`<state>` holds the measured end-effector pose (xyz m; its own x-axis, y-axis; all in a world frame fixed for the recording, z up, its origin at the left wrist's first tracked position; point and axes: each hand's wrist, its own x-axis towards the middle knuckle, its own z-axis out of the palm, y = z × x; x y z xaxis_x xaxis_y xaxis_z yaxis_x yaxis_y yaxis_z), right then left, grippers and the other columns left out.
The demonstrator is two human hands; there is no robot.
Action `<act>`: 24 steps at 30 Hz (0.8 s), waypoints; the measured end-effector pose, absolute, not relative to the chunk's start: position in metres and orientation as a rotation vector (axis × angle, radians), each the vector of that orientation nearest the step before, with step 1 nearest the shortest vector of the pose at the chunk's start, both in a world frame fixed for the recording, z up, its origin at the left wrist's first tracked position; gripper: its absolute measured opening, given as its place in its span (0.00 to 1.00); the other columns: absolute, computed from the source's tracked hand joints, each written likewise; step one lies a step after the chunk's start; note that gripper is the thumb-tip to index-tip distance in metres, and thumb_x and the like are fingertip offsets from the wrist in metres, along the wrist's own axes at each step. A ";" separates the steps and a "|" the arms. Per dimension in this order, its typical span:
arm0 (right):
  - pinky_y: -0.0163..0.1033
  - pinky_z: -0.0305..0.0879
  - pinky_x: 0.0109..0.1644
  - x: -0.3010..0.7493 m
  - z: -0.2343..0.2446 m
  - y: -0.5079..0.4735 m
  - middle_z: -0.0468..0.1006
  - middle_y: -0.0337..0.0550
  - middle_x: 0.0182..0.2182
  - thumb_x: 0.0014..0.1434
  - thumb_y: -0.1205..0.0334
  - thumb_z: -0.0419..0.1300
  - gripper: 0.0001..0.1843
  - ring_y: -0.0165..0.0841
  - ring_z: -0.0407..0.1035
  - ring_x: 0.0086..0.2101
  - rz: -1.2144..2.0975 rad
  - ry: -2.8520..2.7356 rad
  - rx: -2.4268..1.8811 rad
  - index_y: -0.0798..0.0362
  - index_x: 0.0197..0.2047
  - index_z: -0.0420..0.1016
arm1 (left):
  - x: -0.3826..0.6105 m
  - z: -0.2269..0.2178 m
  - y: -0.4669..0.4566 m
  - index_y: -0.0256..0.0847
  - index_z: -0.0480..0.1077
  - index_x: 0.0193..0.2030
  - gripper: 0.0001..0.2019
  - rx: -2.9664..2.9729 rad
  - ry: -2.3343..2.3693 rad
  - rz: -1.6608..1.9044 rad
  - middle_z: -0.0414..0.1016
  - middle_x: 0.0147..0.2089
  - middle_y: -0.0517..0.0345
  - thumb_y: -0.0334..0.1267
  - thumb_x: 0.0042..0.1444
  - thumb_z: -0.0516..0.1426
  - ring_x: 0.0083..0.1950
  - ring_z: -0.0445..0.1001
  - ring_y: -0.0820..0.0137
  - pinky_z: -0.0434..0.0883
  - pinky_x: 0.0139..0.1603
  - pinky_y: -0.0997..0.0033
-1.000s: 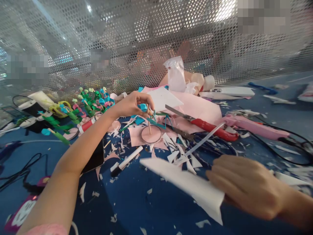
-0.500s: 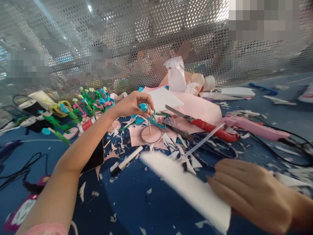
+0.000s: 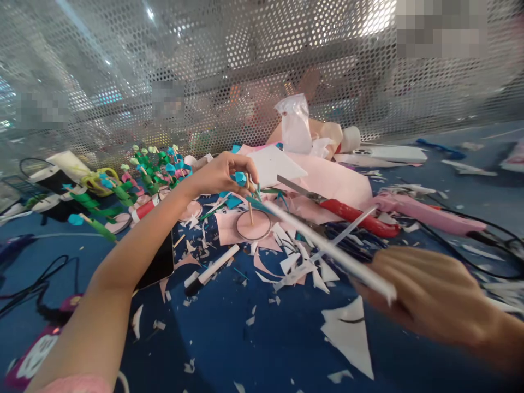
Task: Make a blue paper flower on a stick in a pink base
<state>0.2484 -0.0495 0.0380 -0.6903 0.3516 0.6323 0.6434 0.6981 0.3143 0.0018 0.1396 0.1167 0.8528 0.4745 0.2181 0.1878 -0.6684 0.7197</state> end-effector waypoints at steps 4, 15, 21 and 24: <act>0.40 0.65 0.30 0.247 0.041 -0.049 0.72 0.41 0.22 0.63 0.72 0.44 0.12 0.31 0.67 0.24 -0.810 -2.456 -0.611 0.53 0.33 0.65 | 0.002 0.116 0.140 0.34 0.71 0.29 0.11 2.299 0.459 0.510 0.77 0.28 0.57 0.33 0.39 0.66 0.31 0.76 0.75 0.72 0.31 0.80; 0.39 0.64 0.27 0.250 0.041 -0.059 0.70 0.39 0.20 0.62 0.71 0.48 0.10 0.31 0.66 0.23 -0.775 -2.350 -0.765 0.51 0.32 0.65 | 0.001 0.116 0.141 0.34 0.71 0.30 0.12 2.304 0.468 0.512 0.77 0.29 0.56 0.35 0.39 0.66 0.31 0.76 0.75 0.72 0.31 0.80; 0.42 0.65 0.28 0.242 0.041 -0.056 0.72 0.38 0.19 0.63 0.75 0.39 0.18 0.31 0.68 0.22 -0.834 -2.377 -0.626 0.50 0.30 0.65 | 0.001 0.116 0.141 0.34 0.71 0.29 0.13 2.302 0.467 0.517 0.77 0.28 0.56 0.36 0.38 0.67 0.30 0.76 0.75 0.72 0.31 0.79; 0.37 0.60 0.21 0.240 0.043 -0.055 0.66 0.36 0.14 0.66 0.67 0.43 0.20 0.27 0.62 0.16 -0.803 -2.250 -0.910 0.50 0.23 0.61 | 0.001 0.116 0.141 0.34 0.71 0.30 0.13 2.306 0.474 0.514 0.77 0.28 0.55 0.37 0.38 0.67 0.30 0.76 0.74 0.72 0.31 0.79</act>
